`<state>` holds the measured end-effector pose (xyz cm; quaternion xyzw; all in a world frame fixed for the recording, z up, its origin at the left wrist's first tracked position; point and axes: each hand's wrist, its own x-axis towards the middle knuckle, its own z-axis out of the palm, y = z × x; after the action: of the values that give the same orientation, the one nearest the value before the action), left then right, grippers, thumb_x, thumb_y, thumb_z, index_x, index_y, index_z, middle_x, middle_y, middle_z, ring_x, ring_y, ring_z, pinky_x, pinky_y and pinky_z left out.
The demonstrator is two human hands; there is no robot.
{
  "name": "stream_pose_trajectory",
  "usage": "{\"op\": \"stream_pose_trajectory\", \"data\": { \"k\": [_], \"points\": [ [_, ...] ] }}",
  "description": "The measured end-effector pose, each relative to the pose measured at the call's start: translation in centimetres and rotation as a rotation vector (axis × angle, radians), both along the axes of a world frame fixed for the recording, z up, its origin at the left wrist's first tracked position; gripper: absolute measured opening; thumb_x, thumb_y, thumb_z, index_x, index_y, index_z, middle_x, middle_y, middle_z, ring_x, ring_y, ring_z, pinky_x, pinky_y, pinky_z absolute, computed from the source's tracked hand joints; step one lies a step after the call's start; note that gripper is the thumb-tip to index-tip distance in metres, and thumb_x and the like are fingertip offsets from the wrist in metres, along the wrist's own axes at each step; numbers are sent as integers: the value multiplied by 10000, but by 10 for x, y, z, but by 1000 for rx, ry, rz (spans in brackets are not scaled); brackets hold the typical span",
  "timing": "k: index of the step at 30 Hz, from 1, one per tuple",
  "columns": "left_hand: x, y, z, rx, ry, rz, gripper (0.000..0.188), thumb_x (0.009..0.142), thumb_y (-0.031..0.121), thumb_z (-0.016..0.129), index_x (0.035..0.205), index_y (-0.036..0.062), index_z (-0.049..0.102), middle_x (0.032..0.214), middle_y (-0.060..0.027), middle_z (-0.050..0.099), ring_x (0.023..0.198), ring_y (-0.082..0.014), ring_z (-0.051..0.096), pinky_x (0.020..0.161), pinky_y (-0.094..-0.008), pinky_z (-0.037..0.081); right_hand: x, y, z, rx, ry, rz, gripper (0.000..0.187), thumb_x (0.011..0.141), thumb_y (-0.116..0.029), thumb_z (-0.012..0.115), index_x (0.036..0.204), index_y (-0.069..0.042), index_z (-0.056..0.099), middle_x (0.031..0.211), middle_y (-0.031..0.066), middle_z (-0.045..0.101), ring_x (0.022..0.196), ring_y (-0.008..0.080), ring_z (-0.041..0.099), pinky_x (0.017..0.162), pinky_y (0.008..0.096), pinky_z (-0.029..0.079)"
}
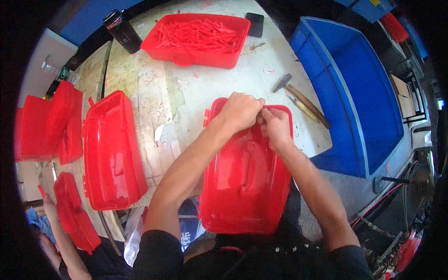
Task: The person repeatedly assembles red plastic containers by snapping lids onto bases and inserting small red fasteners. They handle multiple containers one at a time, flip them to check fit, and place finished units into a blue bin.
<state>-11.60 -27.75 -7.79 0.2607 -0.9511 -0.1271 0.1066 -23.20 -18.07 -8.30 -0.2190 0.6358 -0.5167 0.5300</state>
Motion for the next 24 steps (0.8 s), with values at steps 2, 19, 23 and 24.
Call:
{"op": "stream_pose_trajectory", "data": {
  "k": [2,19,23,24],
  "points": [
    [-2,0,1,-25,-14,-10,151,761,173,660,869,70,673,757,-195,693,741,-393,694,654,-515,546,-7,-4,9,109,-290,-37,230,975,-164,501,756,-111,550,660,-52,469,498,62,323,438,239,250],
    [39,3,31,-122,275,41,467,767,36,639,1231,13,593,1300,-200,605,1339,-321,494,1168,-489,310,-24,21,61,-204,1314,553,272,930,-215,594,989,39,516,804,284,643,721,482,646,679,541,543],
    [87,26,19,155,486,537,470,828,48,628,1291,-1,565,1316,-210,592,1312,-372,501,1125,-450,366,-17,28,65,-341,1488,727,228,841,-154,630,983,9,555,909,228,648,784,405,663,681,501,546],
    [96,30,14,354,441,602,485,830,41,626,1308,-4,555,1319,-213,589,1304,-382,504,1111,-443,382,-16,28,63,-269,1610,822,203,833,-153,628,960,-2,582,904,210,648,795,381,664,680,490,547]
  ]
}}
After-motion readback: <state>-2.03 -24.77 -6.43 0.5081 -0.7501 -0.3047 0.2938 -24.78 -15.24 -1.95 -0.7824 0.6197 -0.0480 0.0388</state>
